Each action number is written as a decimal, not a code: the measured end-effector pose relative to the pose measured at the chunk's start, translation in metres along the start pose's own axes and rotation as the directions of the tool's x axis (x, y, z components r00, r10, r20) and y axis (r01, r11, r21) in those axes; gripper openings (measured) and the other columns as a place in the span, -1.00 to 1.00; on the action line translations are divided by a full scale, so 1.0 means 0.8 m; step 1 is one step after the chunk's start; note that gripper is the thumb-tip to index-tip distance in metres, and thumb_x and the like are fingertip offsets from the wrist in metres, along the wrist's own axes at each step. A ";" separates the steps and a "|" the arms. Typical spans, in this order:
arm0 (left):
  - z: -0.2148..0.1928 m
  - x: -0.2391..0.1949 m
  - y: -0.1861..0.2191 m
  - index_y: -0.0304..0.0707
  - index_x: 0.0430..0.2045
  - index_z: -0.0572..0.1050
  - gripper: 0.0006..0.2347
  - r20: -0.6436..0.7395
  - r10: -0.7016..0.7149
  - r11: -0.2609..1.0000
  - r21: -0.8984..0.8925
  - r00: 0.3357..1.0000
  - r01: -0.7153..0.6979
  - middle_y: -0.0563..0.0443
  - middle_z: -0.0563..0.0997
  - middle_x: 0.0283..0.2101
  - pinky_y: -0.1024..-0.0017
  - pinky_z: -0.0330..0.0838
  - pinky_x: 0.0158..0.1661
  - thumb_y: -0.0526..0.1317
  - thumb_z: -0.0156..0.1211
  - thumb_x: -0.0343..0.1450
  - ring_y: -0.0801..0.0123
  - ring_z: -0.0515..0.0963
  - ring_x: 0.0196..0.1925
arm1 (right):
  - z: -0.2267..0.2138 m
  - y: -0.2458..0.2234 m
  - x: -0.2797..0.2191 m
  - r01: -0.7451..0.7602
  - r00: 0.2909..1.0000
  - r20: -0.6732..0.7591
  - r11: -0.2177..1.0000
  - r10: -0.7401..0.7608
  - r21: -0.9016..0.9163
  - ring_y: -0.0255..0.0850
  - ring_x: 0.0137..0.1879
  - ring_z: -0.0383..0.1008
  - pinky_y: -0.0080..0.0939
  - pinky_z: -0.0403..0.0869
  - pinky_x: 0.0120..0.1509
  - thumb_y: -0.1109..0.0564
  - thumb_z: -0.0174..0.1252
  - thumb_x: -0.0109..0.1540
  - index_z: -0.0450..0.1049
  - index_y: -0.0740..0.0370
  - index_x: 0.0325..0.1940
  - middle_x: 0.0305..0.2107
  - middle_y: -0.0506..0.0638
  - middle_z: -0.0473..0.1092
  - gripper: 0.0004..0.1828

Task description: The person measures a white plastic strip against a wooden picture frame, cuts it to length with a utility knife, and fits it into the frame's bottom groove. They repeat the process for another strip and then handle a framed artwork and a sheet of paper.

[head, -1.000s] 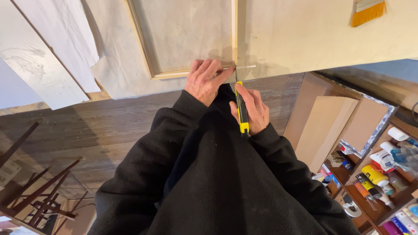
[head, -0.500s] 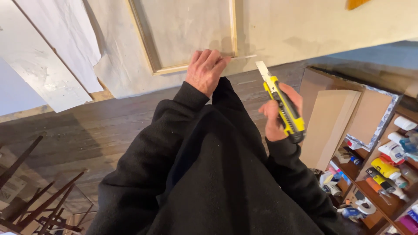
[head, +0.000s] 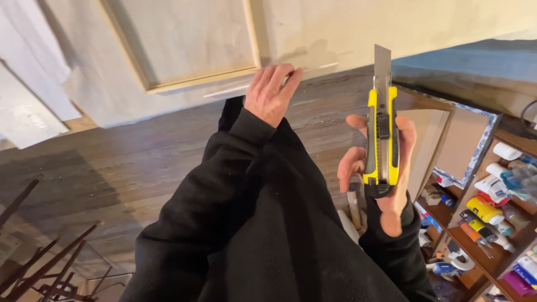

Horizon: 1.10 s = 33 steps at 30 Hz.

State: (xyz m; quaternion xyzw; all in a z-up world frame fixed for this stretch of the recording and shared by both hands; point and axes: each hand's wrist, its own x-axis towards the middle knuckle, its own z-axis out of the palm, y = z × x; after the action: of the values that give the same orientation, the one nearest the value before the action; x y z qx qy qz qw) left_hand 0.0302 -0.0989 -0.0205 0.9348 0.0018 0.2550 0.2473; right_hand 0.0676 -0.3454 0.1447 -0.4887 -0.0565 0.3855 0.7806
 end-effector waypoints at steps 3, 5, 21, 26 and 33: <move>0.046 -0.008 0.003 -0.15 -0.25 0.63 -0.84 -0.019 0.002 1.000 0.015 1.000 -0.001 0.06 0.46 -0.22 0.40 0.45 -0.26 -0.43 0.10 0.57 0.23 0.58 -0.26 | -0.015 -0.010 0.010 -0.046 0.996 -0.079 0.995 0.039 -0.086 0.12 -0.28 0.61 -0.16 0.63 -0.44 -0.09 0.35 -0.05 -0.06 -0.13 0.42 0.41 0.56 0.13 0.05; 0.051 -0.002 0.015 -0.12 -0.23 0.63 -0.83 -0.030 0.019 0.999 0.050 0.999 -0.017 0.05 0.47 -0.21 0.39 0.44 -0.24 -0.43 0.10 0.56 0.22 0.58 -0.23 | -0.021 -0.001 0.016 -0.070 0.982 -0.183 0.982 0.037 -0.178 0.22 -0.30 0.64 -0.06 0.67 -0.44 0.31 0.13 0.23 -0.08 0.10 0.23 0.25 0.72 0.24 -0.36; 0.038 0.028 0.030 -0.25 -0.15 0.71 -0.82 0.086 -0.068 0.998 0.021 0.994 0.067 0.08 0.54 0.00 0.31 0.45 0.02 -0.38 0.46 0.39 0.34 0.58 -0.02 | -0.037 0.098 0.051 -0.095 0.975 -0.147 0.287 -0.167 -0.953 0.16 0.41 0.49 -0.03 0.52 0.42 0.48 0.09 0.38 0.22 0.30 0.57 0.39 0.31 0.30 -0.35; 0.039 0.024 0.031 -0.23 -0.16 0.72 -0.82 0.086 -0.059 0.998 0.019 0.995 0.058 0.09 0.56 -0.02 0.29 0.44 0.04 -0.38 0.49 0.39 0.34 0.57 -0.06 | -0.036 0.102 0.050 -0.102 0.971 -0.157 0.280 -0.181 -0.955 0.17 0.42 0.48 -0.01 0.52 0.43 0.48 0.09 0.37 0.23 0.31 0.55 0.39 0.31 0.30 -0.36; 0.042 0.016 0.026 -0.26 -0.08 0.71 -0.78 0.138 -0.076 0.993 -0.079 0.987 0.088 0.06 0.56 0.02 0.19 0.39 0.13 -0.35 0.46 0.39 0.29 0.56 0.01 | -0.035 0.110 0.051 -0.114 0.975 -0.162 0.281 -0.153 -0.953 0.17 0.43 0.46 -0.02 0.50 0.45 0.50 0.08 0.34 0.24 0.31 0.55 0.39 0.30 0.29 -0.34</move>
State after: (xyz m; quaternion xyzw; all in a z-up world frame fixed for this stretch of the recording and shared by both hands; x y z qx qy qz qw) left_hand 0.0546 -0.1308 -0.0301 0.9377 0.0128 0.1808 0.2964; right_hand 0.0609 -0.3193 0.0477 -0.8974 -0.1948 0.2079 0.3369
